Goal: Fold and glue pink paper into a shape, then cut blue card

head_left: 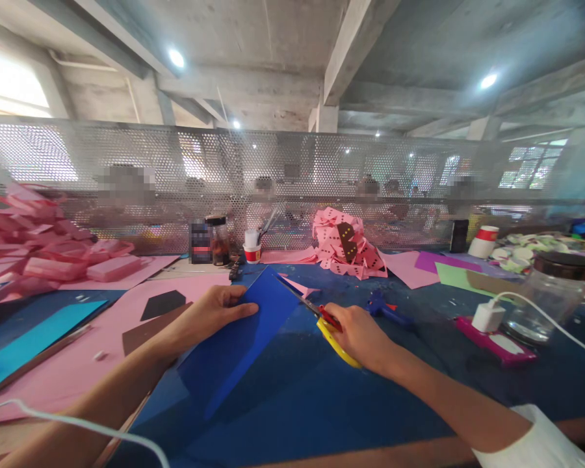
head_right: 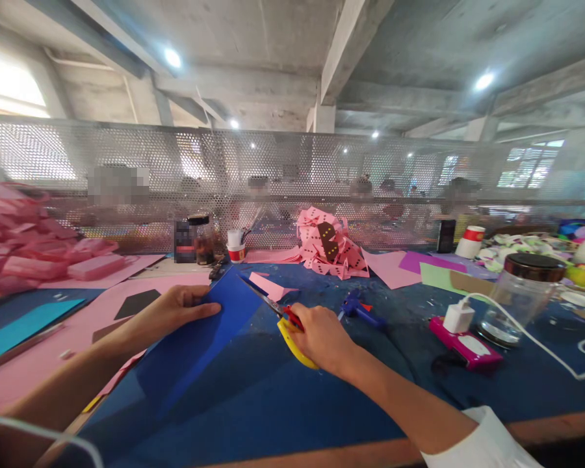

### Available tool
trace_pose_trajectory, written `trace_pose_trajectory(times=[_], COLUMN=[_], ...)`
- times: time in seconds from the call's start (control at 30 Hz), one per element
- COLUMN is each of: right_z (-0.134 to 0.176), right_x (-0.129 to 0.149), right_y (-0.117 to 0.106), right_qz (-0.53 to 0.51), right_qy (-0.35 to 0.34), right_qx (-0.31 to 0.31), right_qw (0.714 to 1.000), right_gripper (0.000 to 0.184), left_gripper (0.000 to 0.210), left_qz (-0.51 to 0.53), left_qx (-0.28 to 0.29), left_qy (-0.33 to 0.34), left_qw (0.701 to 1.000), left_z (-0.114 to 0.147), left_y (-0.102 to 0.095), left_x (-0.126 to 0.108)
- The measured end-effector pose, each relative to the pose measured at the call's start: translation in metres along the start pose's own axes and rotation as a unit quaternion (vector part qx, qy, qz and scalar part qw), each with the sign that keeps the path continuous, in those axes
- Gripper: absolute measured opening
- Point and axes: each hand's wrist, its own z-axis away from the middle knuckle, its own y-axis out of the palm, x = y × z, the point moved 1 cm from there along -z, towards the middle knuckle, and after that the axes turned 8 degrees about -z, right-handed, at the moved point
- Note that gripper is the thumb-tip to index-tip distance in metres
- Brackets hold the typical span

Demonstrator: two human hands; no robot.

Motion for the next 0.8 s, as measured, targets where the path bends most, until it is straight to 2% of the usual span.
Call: trace_pose_trajectory(times=[0.33, 0.8], right_z=[-0.0008, 0.001], right_x=[0.0011, -0.002], right_y=[-0.0024, 0.0018], right_qz=[0.009, 0.009], right_qy=[0.013, -0.014], right_qx=[0.009, 0.008], right_qw=[1.0, 1.0], right_gripper=[0.023, 0.024], left_gripper=[0.044, 0.043], left_qz=[0.0, -0.021], left_qx=[0.0, 0.022], left_qy=[0.001, -0.002], left_qw=[1.0, 1.0], left_z=[0.001, 0.0025], left_y=[-0.0003, 0.0054], left_x=[-0.0001, 0.0007])
